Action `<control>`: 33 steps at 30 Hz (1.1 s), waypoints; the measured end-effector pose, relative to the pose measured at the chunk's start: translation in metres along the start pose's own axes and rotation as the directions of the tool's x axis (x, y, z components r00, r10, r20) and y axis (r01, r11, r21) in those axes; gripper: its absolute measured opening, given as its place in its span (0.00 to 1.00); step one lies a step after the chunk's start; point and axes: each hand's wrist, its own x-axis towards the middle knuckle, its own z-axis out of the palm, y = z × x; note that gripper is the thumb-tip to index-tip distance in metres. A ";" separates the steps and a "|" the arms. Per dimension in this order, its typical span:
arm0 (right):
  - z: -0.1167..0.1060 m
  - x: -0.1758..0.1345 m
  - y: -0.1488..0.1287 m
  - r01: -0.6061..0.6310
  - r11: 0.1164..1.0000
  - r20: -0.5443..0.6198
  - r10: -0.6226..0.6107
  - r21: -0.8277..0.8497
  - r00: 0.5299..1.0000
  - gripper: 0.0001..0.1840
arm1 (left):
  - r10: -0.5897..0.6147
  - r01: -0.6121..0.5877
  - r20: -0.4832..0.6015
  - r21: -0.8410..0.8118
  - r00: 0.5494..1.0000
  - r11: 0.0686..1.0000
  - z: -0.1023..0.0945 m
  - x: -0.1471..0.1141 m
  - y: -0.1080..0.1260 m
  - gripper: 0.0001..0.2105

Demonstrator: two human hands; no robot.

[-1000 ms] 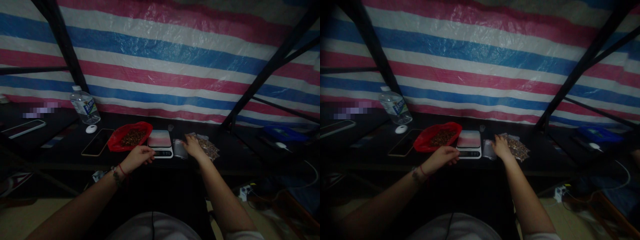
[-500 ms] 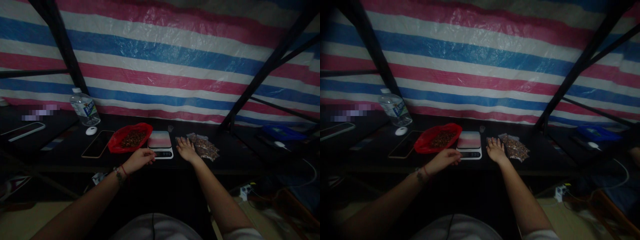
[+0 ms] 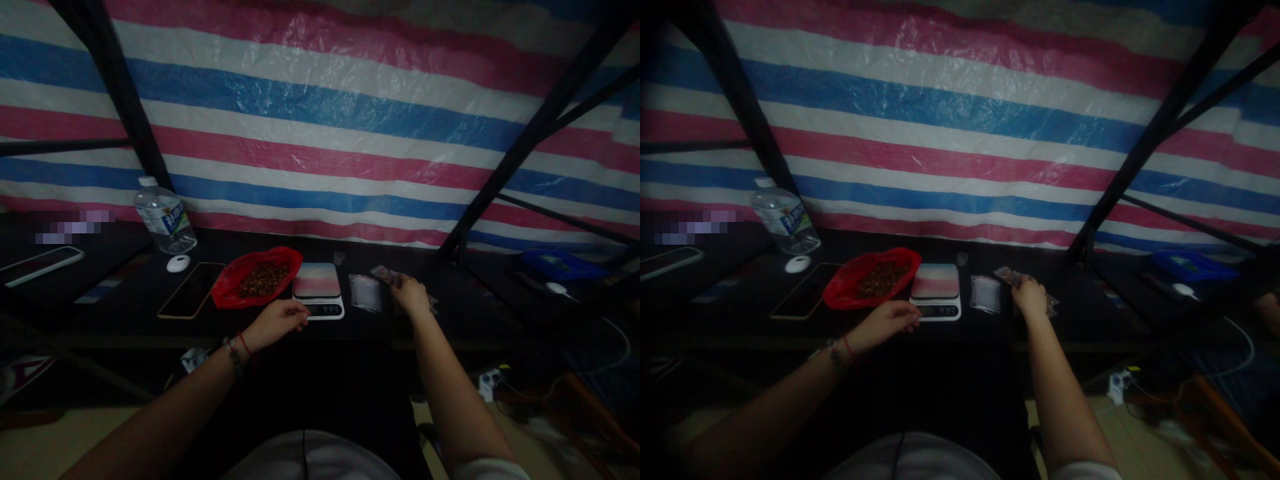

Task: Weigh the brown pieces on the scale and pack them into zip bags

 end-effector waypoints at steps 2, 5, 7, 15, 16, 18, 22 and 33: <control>-0.003 0.002 0.003 0.005 0.998 -0.032 -0.003 0.065 0.999 0.22 | 0.007 -0.007 -0.014 -0.001 1.000 1.000 0.000 0.000 0.000 0.11; -0.013 0.004 0.006 0.055 0.970 -0.176 -0.013 0.235 0.984 0.21 | 0.015 -0.015 -0.041 -0.006 0.999 1.000 -0.002 0.000 0.001 0.12; -0.022 -0.001 -0.001 0.179 0.894 -0.293 -0.056 0.411 0.954 0.21 | 0.027 -0.027 -0.062 -0.008 0.998 1.000 -0.002 0.000 0.003 0.12; -0.039 -0.073 -0.103 0.169 0.201 -0.082 -0.382 0.965 0.920 0.20 | 0.105 -0.120 -0.139 -0.100 0.985 0.988 0.001 -0.007 0.013 0.21; -0.038 -0.082 -0.113 0.135 0.183 -0.039 -0.451 0.974 0.892 0.20 | 0.113 -0.129 -0.134 -0.115 0.985 0.985 0.001 -0.008 0.014 0.21; -0.034 -0.095 -0.128 0.090 0.164 0.009 -0.522 0.982 0.853 0.19 | 0.120 -0.132 -0.093 -0.131 0.988 0.983 0.001 -0.010 0.017 0.18; -0.025 -0.103 -0.138 0.063 0.158 0.025 -0.501 0.986 0.865 0.17 | 0.104 -0.101 0.016 -0.132 0.994 0.986 0.000 -0.014 0.023 0.14; -0.032 -0.120 -0.147 0.378 0.285 -0.245 -0.410 0.881 0.879 0.16 | 0.103 -0.118 -0.062 -0.302 0.993 0.946 0.002 -0.017 0.025 0.12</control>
